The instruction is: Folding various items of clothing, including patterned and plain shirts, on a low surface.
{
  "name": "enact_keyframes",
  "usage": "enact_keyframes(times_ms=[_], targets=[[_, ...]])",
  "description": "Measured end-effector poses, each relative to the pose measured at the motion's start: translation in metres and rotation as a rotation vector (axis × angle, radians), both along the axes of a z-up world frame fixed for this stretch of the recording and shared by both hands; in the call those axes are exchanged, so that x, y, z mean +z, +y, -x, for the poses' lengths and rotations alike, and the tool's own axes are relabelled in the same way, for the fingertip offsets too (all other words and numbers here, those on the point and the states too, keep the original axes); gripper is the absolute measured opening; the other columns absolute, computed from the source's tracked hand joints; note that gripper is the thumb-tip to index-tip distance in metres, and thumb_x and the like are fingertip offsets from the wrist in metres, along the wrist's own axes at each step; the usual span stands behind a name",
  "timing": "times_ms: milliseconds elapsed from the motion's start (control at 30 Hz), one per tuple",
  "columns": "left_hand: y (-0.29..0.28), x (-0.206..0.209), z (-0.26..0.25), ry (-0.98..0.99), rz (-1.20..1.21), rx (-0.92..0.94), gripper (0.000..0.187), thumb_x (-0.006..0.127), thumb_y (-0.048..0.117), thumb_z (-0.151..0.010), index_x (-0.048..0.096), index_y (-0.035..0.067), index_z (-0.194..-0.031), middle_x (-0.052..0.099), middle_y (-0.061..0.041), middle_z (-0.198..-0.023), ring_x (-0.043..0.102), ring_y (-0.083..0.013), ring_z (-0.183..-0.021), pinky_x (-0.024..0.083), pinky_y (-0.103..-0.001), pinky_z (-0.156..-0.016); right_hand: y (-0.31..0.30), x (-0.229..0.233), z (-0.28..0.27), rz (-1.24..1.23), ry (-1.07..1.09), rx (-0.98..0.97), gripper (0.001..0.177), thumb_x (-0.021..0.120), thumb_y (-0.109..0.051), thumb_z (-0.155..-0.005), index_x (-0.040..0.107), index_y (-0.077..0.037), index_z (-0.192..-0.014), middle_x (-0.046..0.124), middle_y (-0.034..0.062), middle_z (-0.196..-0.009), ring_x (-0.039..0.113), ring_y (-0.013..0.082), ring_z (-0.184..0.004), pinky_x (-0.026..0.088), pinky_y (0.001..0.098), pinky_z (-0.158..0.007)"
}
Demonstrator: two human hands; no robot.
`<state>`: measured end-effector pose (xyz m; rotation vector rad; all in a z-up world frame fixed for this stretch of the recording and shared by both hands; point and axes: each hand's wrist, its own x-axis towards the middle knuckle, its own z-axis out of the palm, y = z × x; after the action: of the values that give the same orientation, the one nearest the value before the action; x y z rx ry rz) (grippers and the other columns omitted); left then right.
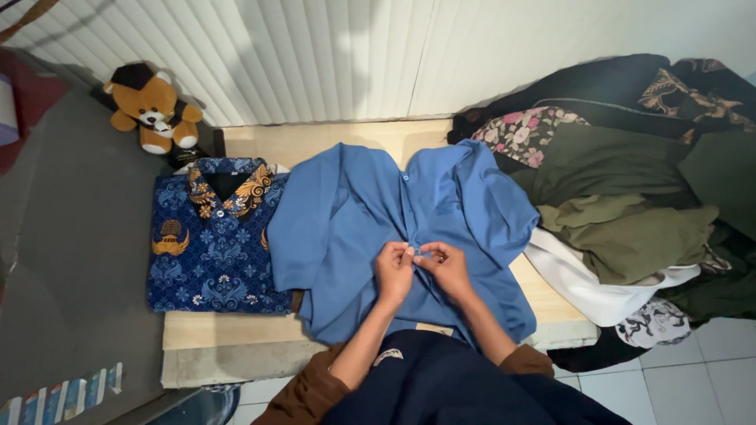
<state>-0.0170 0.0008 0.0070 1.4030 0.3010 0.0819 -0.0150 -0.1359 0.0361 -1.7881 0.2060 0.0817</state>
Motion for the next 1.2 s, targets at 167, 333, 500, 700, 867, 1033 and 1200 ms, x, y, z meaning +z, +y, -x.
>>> enact_keyframes(times_ms=[167, 333, 500, 700, 867, 1033, 1200], targets=[[-0.004, -0.005, -0.001, -0.069, 0.058, -0.023, 0.007, 0.066, 0.001, -0.096, 0.062, -0.001, -0.101, 0.072, -0.009, -0.089, 0.069, -0.0112, -0.080, 0.055, -0.025, -0.073, -0.001, 0.025, 0.000, -0.277, 0.132, 0.047, 0.016, 0.078, -0.009, -0.085, 0.076, -0.002, -0.100, 0.072, -0.0020, -0.082, 0.061, 0.0032, -0.072, 0.048, 0.0206, -0.067], [0.001, 0.002, 0.000, -0.070, -0.035, -0.057, 0.006, 0.064, -0.001, -0.097, 0.061, -0.002, -0.101, 0.069, -0.010, -0.086, 0.066, -0.0119, -0.076, 0.053, -0.024, -0.069, -0.011, 0.003, -0.007, -0.275, 0.081, 0.034, 0.014, 0.074, -0.011, -0.090, 0.078, 0.001, -0.098, 0.073, -0.0010, -0.087, 0.061, 0.0045, -0.078, 0.048, 0.0219, -0.072], [0.033, 0.040, -0.008, 0.011, -0.314, -0.257, 0.012, 0.075, 0.012, -0.088, 0.068, 0.005, -0.095, 0.074, -0.008, -0.078, 0.069, -0.0130, -0.070, 0.053, -0.028, -0.065, -0.041, 0.006, -0.031, -0.139, 0.310, 0.332, 0.018, 0.071, -0.013, -0.091, 0.079, 0.002, -0.097, 0.073, 0.0028, -0.083, 0.061, 0.0103, -0.070, 0.050, 0.0259, -0.066], [0.107, 0.122, -0.082, -0.001, -0.991, 0.037, 0.028, 0.082, 0.025, -0.082, 0.072, 0.008, -0.102, 0.068, -0.017, -0.106, 0.065, -0.0391, -0.100, 0.052, -0.046, -0.084, -0.072, 0.058, -0.107, 0.322, -0.231, 0.036, 0.030, 0.080, -0.013, -0.085, 0.075, -0.005, -0.113, 0.076, 0.0049, -0.095, 0.062, 0.0113, -0.073, 0.052, 0.0277, -0.067], [0.124, 0.146, -0.170, -0.199, -1.231, 0.113, 0.039, 0.084, 0.028, -0.075, 0.072, 0.010, -0.107, 0.066, -0.014, -0.119, 0.060, -0.0385, -0.112, 0.049, -0.051, -0.092, -0.064, 0.093, -0.189, 0.543, -0.409, 0.018, 0.045, 0.076, -0.007, -0.079, 0.070, -0.005, -0.123, 0.071, 0.0128, -0.120, 0.067, 0.0272, -0.083, 0.055, 0.0361, -0.078], [0.149, 0.102, -0.239, -0.105, -1.609, -0.143, 0.088, 0.093, 0.034, -0.045, 0.069, 0.009, -0.126, 0.068, -0.014, -0.118, 0.063, -0.0361, -0.114, 0.048, -0.063, -0.089, -0.076, 0.030, -0.239, 0.696, -0.598, 0.315, 0.064, 0.069, 0.001, -0.067, 0.063, 0.000, -0.131, 0.065, 0.0238, -0.127, 0.063, 0.0441, -0.115, 0.051, 0.0459, -0.096], [0.186, 0.111, -0.236, -0.054, -1.164, -0.519, 0.033, 0.085, 0.024, -0.070, 0.079, 0.010, -0.100, 0.075, -0.015, -0.105, 0.069, -0.0354, -0.100, 0.055, -0.044, -0.086, -0.110, 0.071, -0.232, 0.707, -0.075, 0.679, 0.038, 0.077, -0.014, -0.074, 0.074, -0.006, -0.112, 0.078, 0.0140, -0.097, 0.074, 0.0248, -0.087, 0.057, 0.0369, -0.080]])
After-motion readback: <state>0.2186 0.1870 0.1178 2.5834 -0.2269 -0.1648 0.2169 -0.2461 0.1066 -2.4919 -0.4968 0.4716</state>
